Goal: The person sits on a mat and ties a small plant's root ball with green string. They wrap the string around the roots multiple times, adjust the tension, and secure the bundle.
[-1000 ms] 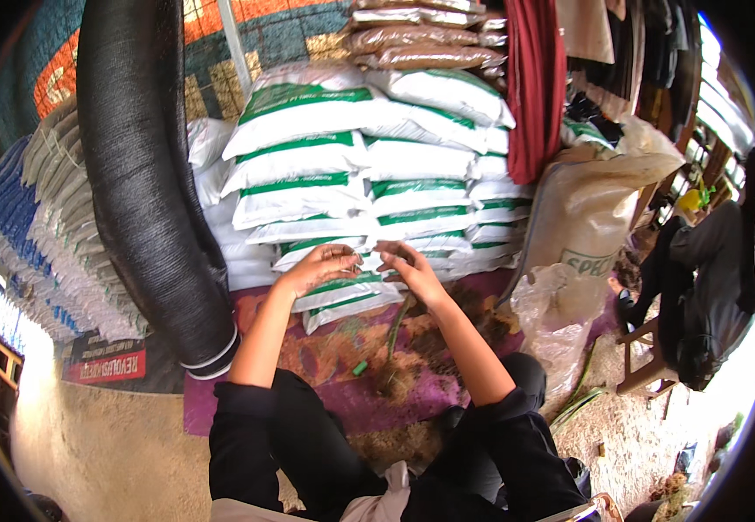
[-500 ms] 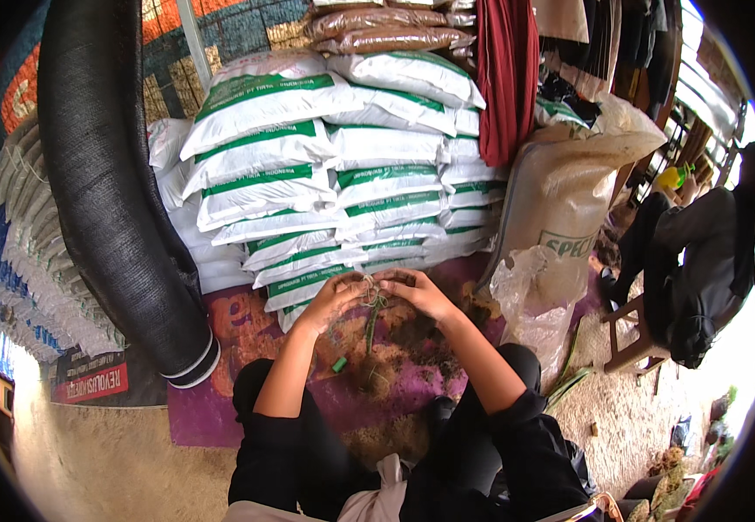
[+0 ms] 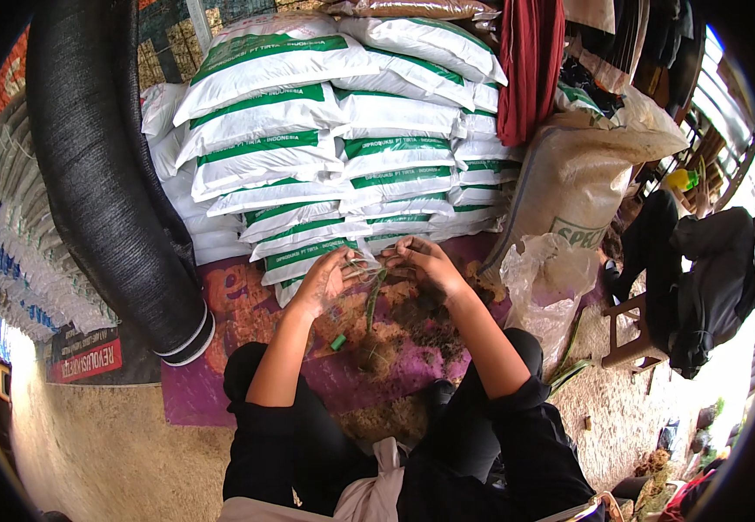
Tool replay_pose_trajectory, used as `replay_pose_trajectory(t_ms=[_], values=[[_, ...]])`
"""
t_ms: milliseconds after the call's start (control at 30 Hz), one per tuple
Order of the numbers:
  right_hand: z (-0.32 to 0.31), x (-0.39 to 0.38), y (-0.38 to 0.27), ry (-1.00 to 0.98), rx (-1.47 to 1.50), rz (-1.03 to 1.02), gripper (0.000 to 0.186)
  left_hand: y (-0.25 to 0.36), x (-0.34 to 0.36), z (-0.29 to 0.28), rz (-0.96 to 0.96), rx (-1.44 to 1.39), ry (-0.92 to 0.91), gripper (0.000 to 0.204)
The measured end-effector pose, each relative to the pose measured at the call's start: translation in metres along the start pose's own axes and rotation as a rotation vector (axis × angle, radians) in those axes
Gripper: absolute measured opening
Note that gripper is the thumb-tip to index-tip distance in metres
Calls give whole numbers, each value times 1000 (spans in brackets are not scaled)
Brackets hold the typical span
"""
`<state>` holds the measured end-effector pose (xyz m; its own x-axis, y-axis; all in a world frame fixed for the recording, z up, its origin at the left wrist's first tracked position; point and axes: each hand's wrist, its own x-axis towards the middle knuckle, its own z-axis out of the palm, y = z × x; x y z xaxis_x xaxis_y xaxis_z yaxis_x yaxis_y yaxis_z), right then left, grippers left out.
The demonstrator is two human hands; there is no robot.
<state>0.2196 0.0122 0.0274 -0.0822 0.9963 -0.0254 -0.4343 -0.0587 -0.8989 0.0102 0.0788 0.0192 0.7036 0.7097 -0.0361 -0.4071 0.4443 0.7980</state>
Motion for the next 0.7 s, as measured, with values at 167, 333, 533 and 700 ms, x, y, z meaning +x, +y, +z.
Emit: replay_pose_trajectory(t_ms=[167, 333, 533, 700], values=[[-10, 3, -4, 68, 172, -19, 7, 3, 6, -13, 9, -231, 18, 21], [-21, 4, -6, 164, 161, -56, 3, 12, 6, -12, -9, -252, 42, 27], [-34, 5, -16, 283, -201, -280, 12, 19, 0, 0, -47, 51, 227, 35], [-49, 4, -20, 412, -292, -436, 17, 14, 2, -14, 56, 434, 234, 33]])
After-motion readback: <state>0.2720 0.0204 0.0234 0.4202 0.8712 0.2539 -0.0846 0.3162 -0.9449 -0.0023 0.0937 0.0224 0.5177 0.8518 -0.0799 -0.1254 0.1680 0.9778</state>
